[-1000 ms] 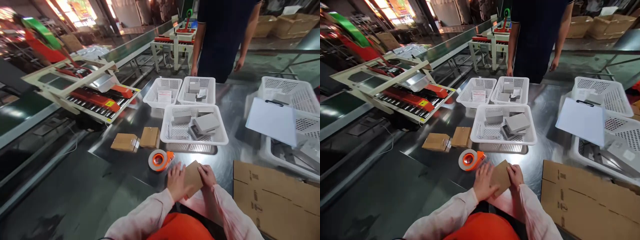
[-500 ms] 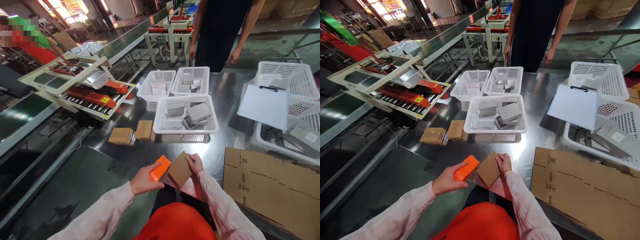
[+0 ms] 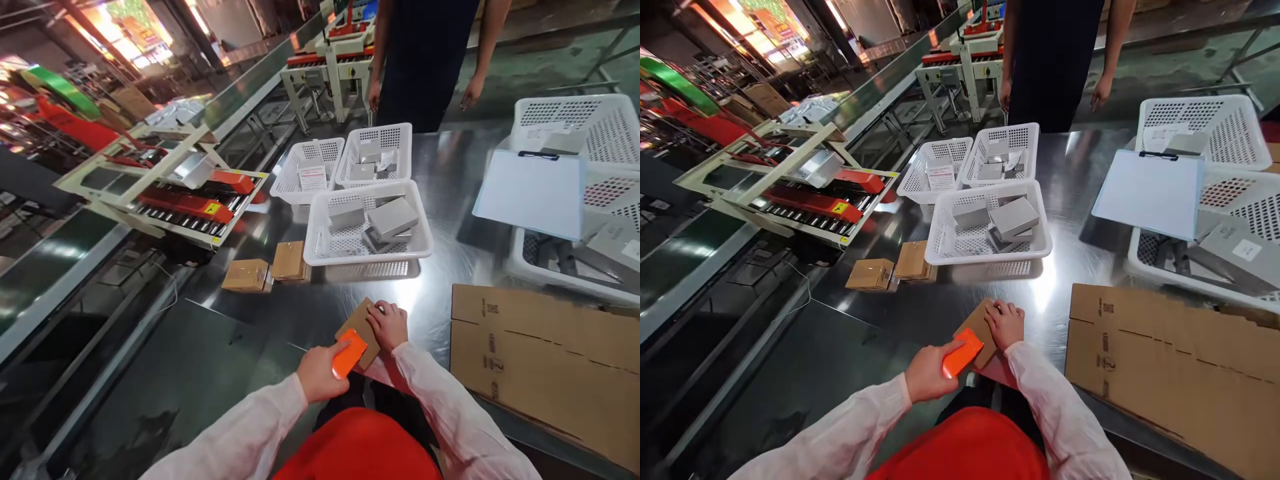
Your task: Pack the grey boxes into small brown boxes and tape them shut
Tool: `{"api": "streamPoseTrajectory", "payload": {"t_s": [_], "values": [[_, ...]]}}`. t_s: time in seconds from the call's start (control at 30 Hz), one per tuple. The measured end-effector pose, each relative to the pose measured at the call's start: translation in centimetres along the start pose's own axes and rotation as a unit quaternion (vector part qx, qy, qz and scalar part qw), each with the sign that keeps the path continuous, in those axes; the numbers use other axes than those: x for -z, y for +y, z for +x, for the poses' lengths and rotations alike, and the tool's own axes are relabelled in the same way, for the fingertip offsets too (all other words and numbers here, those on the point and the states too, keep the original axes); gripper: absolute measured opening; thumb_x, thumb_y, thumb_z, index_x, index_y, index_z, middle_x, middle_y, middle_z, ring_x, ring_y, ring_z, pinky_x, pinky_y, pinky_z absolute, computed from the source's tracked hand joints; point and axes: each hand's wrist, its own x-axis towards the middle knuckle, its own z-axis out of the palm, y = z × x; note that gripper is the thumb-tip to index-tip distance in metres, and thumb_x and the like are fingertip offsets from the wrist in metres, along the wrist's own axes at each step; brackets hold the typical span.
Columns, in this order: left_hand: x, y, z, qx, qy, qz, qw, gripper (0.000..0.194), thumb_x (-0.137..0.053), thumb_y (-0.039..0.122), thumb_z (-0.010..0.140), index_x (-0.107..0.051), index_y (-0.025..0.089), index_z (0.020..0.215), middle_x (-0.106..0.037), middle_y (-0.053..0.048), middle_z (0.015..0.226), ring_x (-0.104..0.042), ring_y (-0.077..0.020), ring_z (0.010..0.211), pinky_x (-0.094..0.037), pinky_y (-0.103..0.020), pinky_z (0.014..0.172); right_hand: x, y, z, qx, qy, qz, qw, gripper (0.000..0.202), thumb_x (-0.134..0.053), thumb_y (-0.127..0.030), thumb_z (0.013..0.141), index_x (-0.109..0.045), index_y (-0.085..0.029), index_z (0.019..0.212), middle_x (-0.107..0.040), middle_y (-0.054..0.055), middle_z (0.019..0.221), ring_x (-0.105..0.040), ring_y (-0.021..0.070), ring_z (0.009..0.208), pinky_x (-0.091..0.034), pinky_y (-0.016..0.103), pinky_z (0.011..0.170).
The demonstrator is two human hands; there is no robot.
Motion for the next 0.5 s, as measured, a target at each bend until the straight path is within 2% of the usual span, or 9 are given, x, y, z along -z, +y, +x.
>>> {"api": "streamPoseTrajectory", "payload": {"t_s": [0.13, 0.2, 0.37, 0.43, 0.5], "values": [[-3.1, -2.3, -1.0, -0.027, 0.042, -0.046, 0.998, 0.08, -0.06, 0.031, 0.066, -0.049, 0.023, 0.145, -0.076, -0.006, 0.102, -0.072, -0.0253, 0.089, -0.055, -0.033, 0.082, 0.7, -2.0, -1.2, -0.036, -0.039, -0.036, 0.998, 0.059, -0.052, -0.061, 0.09, -0.055, -0.027, 0.138, -0.056, 0.012, 0.137, -0.048, 0.0311, 0.113, -0.034, 0.045, 0.091], [-3.8, -2.7, -0.9, -0.033, 0.051, -0.051, 0.997, 0.08, -0.06, 0.032, 0.066, -0.048, 0.022, 0.145, -0.075, -0.007, 0.104, -0.071, -0.0258, 0.091, -0.055, -0.034, 0.084, 0.4, -2.6, -1.5, -0.068, -0.055, -0.047, 0.995, 0.067, -0.053, -0.064, 0.087, -0.05, -0.027, 0.143, -0.052, 0.014, 0.142, -0.045, 0.0347, 0.119, -0.033, 0.049, 0.093], [-3.0, -2.2, -0.7, -0.037, 0.043, -0.045, 0.997, 0.077, -0.06, 0.035, 0.068, -0.049, 0.026, 0.144, -0.076, -0.007, 0.105, -0.072, -0.0287, 0.093, -0.055, -0.037, 0.084, -0.6, -3.4, -1.3, -0.11, -0.079, -0.061, 0.989, 0.07, -0.059, -0.061, 0.085, -0.046, -0.029, 0.146, -0.043, 0.015, 0.151, -0.039, 0.0383, 0.127, -0.034, 0.053, 0.096], [-2.8, -3.0, -2.0, -0.027, 0.035, -0.035, 0.998, 0.078, -0.06, 0.037, 0.069, -0.047, 0.027, 0.145, -0.076, -0.007, 0.102, -0.072, -0.0301, 0.092, -0.055, -0.038, 0.083, -0.7, -3.7, -1.2, -0.106, -0.088, -0.062, 0.989, 0.071, -0.059, -0.062, 0.084, -0.046, -0.03, 0.146, -0.044, 0.013, 0.151, -0.039, 0.0379, 0.127, -0.035, 0.052, 0.096], [-3.5, -4.9, -4.3, -0.012, 0.022, -0.026, 0.999, 0.078, -0.061, 0.038, 0.069, -0.047, 0.027, 0.145, -0.076, -0.009, 0.1, -0.072, -0.0316, 0.091, -0.055, -0.039, 0.081, -0.7, -4.1, -1.2, -0.1, -0.086, -0.064, 0.989, 0.07, -0.059, -0.062, 0.084, -0.046, -0.031, 0.146, -0.045, 0.012, 0.15, -0.039, 0.0373, 0.126, -0.036, 0.051, 0.095]]}}
